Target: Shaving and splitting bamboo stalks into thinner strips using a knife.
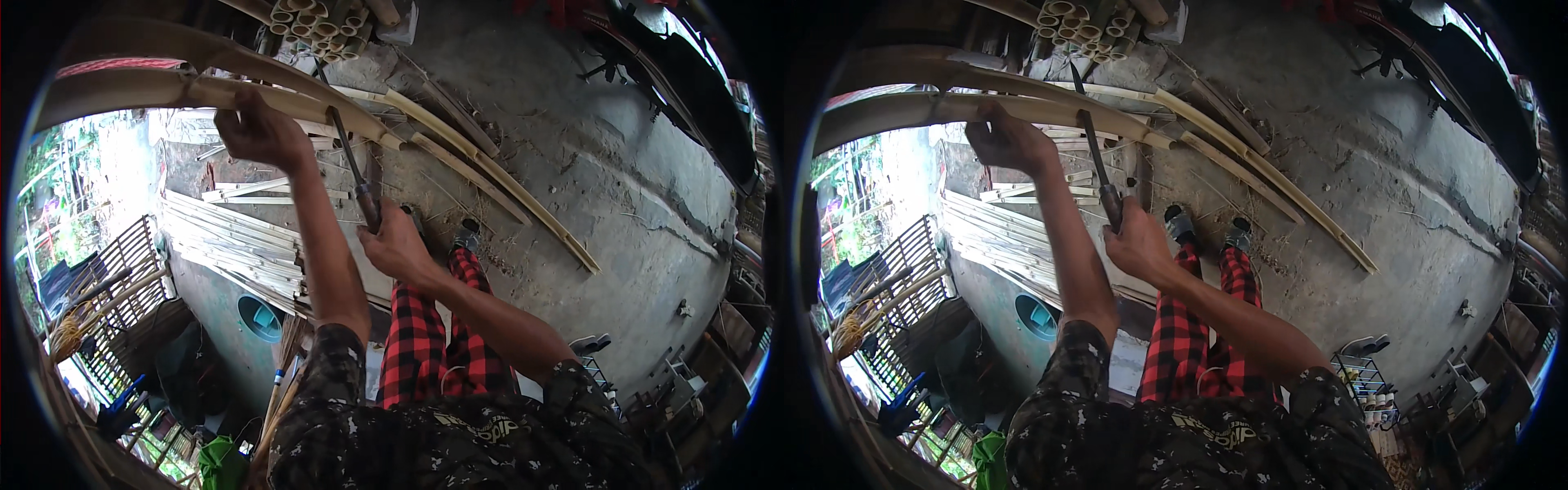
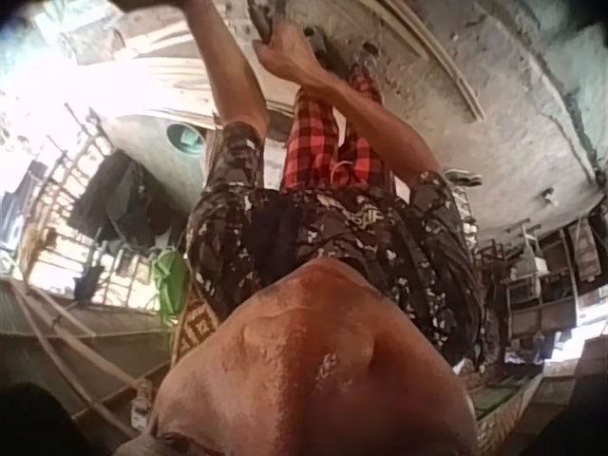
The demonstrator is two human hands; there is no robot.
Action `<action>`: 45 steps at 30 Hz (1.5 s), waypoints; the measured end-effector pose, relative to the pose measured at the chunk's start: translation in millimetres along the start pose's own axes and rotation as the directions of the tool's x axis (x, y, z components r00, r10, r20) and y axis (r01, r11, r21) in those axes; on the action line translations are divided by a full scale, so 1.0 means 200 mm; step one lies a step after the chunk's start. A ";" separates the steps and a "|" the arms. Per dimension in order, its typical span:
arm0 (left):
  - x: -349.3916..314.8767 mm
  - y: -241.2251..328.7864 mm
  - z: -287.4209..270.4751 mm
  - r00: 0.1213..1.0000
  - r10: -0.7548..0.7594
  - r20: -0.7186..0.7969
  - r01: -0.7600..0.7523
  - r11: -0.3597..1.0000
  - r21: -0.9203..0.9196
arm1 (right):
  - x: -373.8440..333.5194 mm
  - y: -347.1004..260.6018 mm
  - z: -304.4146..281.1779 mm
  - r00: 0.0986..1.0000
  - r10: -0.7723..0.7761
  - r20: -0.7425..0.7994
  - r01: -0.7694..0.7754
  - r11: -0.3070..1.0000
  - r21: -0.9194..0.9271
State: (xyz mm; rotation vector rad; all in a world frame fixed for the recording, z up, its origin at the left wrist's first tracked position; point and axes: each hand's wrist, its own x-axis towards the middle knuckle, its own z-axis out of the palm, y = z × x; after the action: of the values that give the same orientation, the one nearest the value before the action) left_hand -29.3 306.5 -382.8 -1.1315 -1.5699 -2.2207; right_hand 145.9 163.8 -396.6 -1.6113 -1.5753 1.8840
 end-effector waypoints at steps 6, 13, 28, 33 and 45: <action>0.05 -0.05 0.02 0.986 0.006 -0.165 0.018 0.989 0.147 | -0.01 0.04 0.03 1.000 0.003 0.022 -0.005 0.997 0.075; 0.10 -0.02 0.04 0.985 -0.146 -0.095 0.137 0.986 -0.099 | 0.02 0.00 -0.02 0.964 0.114 0.239 -0.212 0.875 0.436; 0.13 0.01 -0.03 0.995 -0.096 0.031 0.095 0.994 0.048 | 0.23 0.23 -0.01 1.000 0.001 0.025 -0.002 0.999 0.046; 0.16 -0.01 -0.08 0.995 -0.096 0.036 0.093 0.993 0.073 | 0.17 0.15 0.04 0.930 0.207 0.305 -0.337 0.812 0.476; 0.11 0.08 -0.09 0.982 0.069 0.178 -0.097 0.983 0.153 | 0.44 0.64 0.05 0.980 0.199 0.009 -0.199 0.980 0.011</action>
State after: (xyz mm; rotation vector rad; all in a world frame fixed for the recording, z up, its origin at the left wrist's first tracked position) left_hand -44.1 289.9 -359.8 -1.3446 -1.6990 -1.9487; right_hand 161.6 167.6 -551.0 -1.8186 -1.4504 1.9943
